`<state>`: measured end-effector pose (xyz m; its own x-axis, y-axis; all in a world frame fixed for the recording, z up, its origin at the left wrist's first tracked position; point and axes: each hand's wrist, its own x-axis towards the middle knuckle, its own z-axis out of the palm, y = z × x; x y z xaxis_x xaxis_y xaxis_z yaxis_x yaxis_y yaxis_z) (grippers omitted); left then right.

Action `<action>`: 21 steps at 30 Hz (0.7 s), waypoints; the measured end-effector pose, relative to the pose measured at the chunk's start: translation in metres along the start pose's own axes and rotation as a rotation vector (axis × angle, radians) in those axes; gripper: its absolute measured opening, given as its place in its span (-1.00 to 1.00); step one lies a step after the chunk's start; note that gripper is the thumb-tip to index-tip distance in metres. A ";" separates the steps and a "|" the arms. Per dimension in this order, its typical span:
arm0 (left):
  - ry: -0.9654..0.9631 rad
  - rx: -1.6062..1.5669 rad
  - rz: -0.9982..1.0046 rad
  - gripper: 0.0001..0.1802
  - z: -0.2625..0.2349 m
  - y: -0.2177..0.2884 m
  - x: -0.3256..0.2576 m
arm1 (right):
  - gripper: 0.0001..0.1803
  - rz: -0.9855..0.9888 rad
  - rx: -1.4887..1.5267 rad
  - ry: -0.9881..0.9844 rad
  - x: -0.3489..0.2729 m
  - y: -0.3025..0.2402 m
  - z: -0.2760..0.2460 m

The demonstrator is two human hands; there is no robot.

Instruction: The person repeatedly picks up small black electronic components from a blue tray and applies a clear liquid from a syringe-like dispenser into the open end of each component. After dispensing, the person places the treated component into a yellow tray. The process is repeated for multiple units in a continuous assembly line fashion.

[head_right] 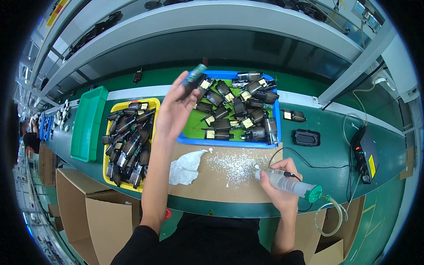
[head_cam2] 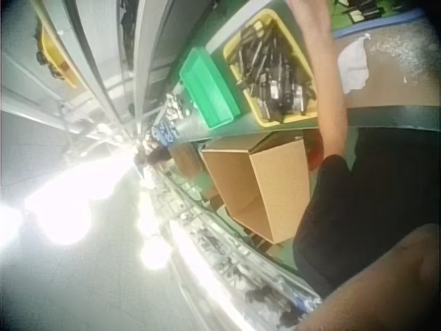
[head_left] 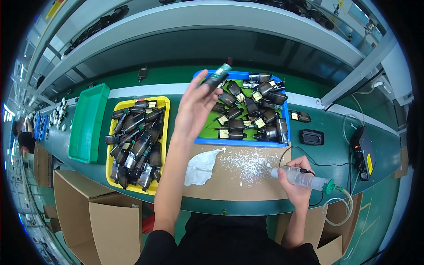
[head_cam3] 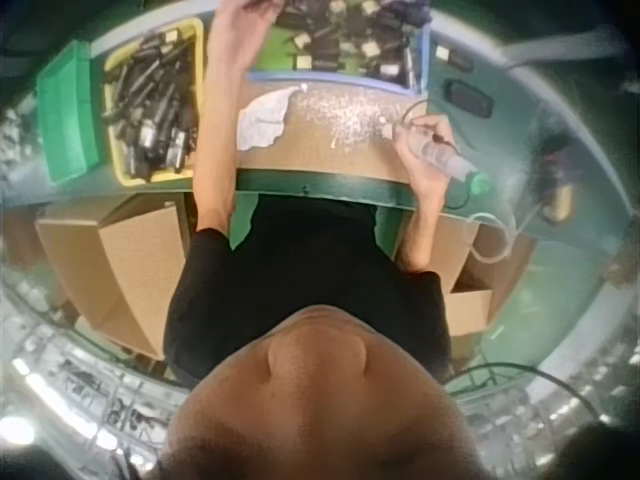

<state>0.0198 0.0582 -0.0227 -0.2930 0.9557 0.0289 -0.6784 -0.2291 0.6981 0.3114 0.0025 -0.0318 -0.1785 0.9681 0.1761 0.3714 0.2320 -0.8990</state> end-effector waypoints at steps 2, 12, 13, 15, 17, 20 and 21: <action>0.032 -0.260 -0.136 -0.57 -0.003 -0.004 -0.002 | -0.70 0.008 0.015 -0.007 0.002 -0.003 0.000; -0.279 -0.019 -0.305 -0.50 0.039 -0.016 0.011 | -0.68 -0.182 0.099 0.079 0.036 -0.040 -0.011; -0.315 0.007 -0.281 -0.48 0.038 -0.016 0.012 | -0.67 -0.208 0.122 0.090 0.042 -0.051 -0.011; -0.394 0.049 -0.243 -0.45 0.040 -0.021 0.015 | -0.64 -0.253 0.156 0.122 0.054 -0.074 -0.016; -0.450 0.147 -0.180 -0.39 0.055 -0.022 0.004 | -0.60 -0.328 0.214 0.218 0.062 -0.097 -0.016; -0.612 0.122 -0.226 -0.32 0.071 -0.018 -0.008 | -0.55 -0.428 0.344 0.321 0.064 -0.112 -0.011; -0.686 0.119 -0.221 -0.30 0.072 -0.019 -0.008 | -0.53 -0.462 0.392 0.351 0.064 -0.115 -0.009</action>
<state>0.0830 0.0680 0.0154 0.3572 0.8869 0.2931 -0.5836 -0.0332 0.8114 0.2656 0.0382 0.0865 0.0905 0.7673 0.6348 -0.0397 0.6397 -0.7676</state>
